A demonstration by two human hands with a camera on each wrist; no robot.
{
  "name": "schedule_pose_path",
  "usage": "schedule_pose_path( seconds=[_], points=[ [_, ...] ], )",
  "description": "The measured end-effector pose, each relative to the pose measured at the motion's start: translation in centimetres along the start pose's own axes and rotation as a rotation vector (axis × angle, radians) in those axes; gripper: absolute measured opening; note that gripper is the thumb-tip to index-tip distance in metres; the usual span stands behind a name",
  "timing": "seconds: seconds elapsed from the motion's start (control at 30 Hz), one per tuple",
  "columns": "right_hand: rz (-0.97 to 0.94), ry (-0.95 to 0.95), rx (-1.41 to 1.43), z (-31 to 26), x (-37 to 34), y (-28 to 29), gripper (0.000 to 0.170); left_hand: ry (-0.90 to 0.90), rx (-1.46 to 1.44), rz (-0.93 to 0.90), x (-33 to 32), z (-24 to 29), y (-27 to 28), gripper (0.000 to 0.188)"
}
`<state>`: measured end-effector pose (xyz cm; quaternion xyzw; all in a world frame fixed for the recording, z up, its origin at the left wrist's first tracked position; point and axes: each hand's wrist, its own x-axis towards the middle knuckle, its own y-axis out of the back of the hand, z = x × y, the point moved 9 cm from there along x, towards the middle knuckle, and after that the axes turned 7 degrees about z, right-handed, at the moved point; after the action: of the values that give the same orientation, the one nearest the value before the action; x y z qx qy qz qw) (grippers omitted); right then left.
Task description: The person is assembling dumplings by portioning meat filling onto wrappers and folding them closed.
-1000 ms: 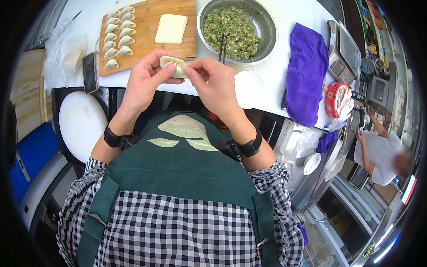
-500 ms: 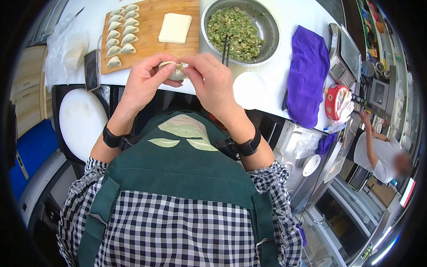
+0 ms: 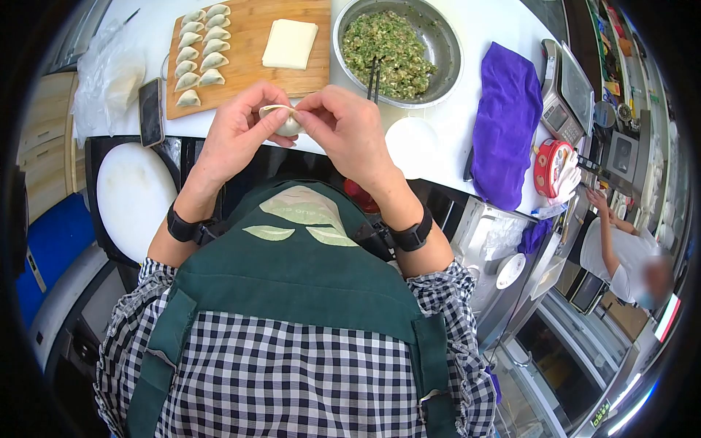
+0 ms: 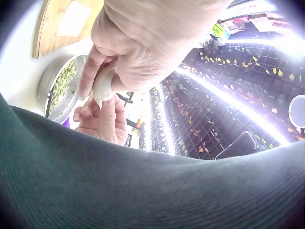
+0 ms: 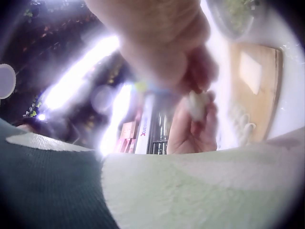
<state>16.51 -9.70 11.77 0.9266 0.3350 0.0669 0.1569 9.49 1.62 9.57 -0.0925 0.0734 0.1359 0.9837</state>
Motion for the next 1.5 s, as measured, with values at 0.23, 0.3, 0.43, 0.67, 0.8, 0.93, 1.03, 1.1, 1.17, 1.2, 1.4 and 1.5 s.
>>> schedule_pose_path(
  seconds=[0.23,0.3,0.43,0.67,0.8,0.93,1.03,1.1,1.17,1.2,1.4,1.5],
  points=[
    [0.010,0.086,-0.066,-0.3,-0.3,-0.4,0.008,0.037,-0.043,-0.008,0.0,-0.3,-0.1,0.017],
    [0.022,0.080,-0.032,-0.2,-0.3,-0.5,0.007,0.047,-0.055,-0.008,-0.1,-0.4,0.0,0.017],
    [-0.006,-0.016,0.006,0.2,-0.2,-0.6,0.007,0.050,-0.060,-0.006,-0.1,-0.5,0.3,0.017],
    [0.019,0.134,-0.120,-1.3,0.1,-0.4,0.007,0.066,-0.092,-0.001,-0.2,-0.2,0.2,0.018],
    [0.072,0.244,-0.190,-2.1,-0.1,-0.4,0.008,0.083,-0.172,-0.024,-0.5,-0.4,0.0,0.022],
    [0.077,0.255,-0.202,-1.9,0.2,-0.5,0.005,0.056,-0.253,0.003,-0.7,-1.1,0.5,0.024],
    [0.054,0.370,-0.264,-2.8,0.7,-0.9,0.005,0.078,-0.202,0.015,-0.9,-1.4,0.9,0.024],
    [0.124,0.442,-0.241,-4.5,1.2,-0.7,0.011,0.085,-0.170,0.023,-0.9,-1.3,1.1,0.024],
    [0.100,0.499,-0.219,-5.3,1.5,-1.8,0.011,0.083,-0.126,0.017,-1.0,-1.1,1.3,0.025],
    [0.078,0.554,-0.199,-5.8,1.6,-2.3,0.011,0.081,-0.126,0.022,-1.0,-1.1,1.4,0.025],
    [0.018,0.644,-0.280,-5.5,2.1,-4.7,0.015,0.063,-0.076,0.037,-1.5,-1.4,2.7,0.027],
    [0.008,0.537,-0.155,-4.0,2.8,-5.1,0.013,0.128,-0.111,0.097,-1.6,-1.9,3.6,0.026]
  ],
)
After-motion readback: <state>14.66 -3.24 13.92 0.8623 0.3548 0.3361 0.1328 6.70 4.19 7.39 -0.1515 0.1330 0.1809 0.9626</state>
